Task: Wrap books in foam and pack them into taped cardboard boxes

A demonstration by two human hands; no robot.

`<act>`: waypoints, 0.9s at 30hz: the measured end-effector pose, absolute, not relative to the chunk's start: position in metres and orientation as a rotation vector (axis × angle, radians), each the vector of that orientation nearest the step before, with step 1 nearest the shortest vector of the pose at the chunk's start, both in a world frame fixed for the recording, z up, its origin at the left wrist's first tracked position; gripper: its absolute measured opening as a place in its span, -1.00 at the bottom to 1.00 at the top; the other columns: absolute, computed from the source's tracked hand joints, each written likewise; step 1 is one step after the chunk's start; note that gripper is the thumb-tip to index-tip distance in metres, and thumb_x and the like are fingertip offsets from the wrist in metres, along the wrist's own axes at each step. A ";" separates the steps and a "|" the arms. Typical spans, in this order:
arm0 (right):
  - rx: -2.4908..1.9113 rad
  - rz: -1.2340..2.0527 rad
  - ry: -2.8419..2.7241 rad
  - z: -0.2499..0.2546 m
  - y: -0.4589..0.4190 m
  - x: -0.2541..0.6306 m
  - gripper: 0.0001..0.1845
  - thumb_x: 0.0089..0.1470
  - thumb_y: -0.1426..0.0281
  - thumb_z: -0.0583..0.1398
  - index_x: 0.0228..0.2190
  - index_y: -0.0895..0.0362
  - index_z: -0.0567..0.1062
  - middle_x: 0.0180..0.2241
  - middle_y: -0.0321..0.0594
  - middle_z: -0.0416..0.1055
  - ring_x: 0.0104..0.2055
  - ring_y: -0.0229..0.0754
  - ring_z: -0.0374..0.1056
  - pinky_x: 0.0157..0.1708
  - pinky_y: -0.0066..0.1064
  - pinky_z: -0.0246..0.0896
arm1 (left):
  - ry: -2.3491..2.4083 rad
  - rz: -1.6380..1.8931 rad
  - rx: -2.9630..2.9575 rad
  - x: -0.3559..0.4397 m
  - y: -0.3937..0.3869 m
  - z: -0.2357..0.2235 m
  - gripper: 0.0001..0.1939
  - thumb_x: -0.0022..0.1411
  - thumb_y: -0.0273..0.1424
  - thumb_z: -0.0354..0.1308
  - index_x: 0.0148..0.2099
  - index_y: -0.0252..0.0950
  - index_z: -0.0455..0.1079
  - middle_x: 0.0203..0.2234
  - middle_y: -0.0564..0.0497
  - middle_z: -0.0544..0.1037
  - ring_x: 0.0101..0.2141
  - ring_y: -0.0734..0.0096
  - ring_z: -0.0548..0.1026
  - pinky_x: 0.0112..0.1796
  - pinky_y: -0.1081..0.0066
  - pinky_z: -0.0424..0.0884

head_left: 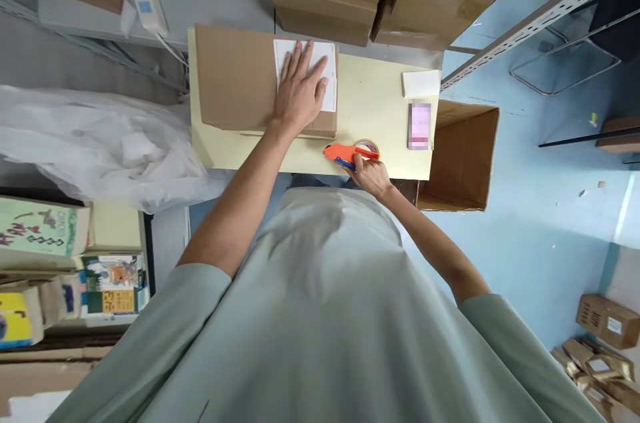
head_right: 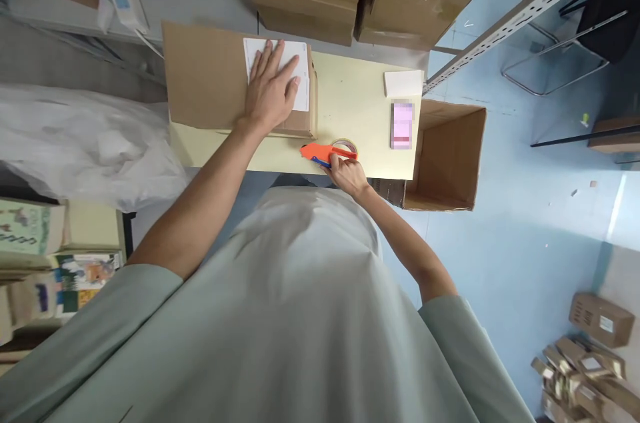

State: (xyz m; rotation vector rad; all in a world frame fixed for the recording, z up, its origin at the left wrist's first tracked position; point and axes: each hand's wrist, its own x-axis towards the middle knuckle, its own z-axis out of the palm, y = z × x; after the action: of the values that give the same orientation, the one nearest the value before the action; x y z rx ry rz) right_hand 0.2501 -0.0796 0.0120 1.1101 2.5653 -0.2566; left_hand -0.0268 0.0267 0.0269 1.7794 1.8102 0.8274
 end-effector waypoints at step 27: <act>1.462 -0.343 2.401 0.002 -0.095 0.197 -0.44 0.63 0.19 -0.10 0.22 0.45 0.34 -0.28 0.19 0.65 -0.27 0.01 0.63 -0.32 -0.40 0.43 | 2.071 0.770 1.631 0.017 0.075 0.035 -0.11 0.20 0.03 0.43 0.43 -0.26 0.34 0.60 -0.21 0.17 0.66 -0.03 -0.34 0.64 -0.07 -0.44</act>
State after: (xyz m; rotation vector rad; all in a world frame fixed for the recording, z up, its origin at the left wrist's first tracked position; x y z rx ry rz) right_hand 0.1966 -0.0955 0.0018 1.4618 2.4007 -0.3433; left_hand 0.0169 0.0749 0.0348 1.6312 2.0707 0.7697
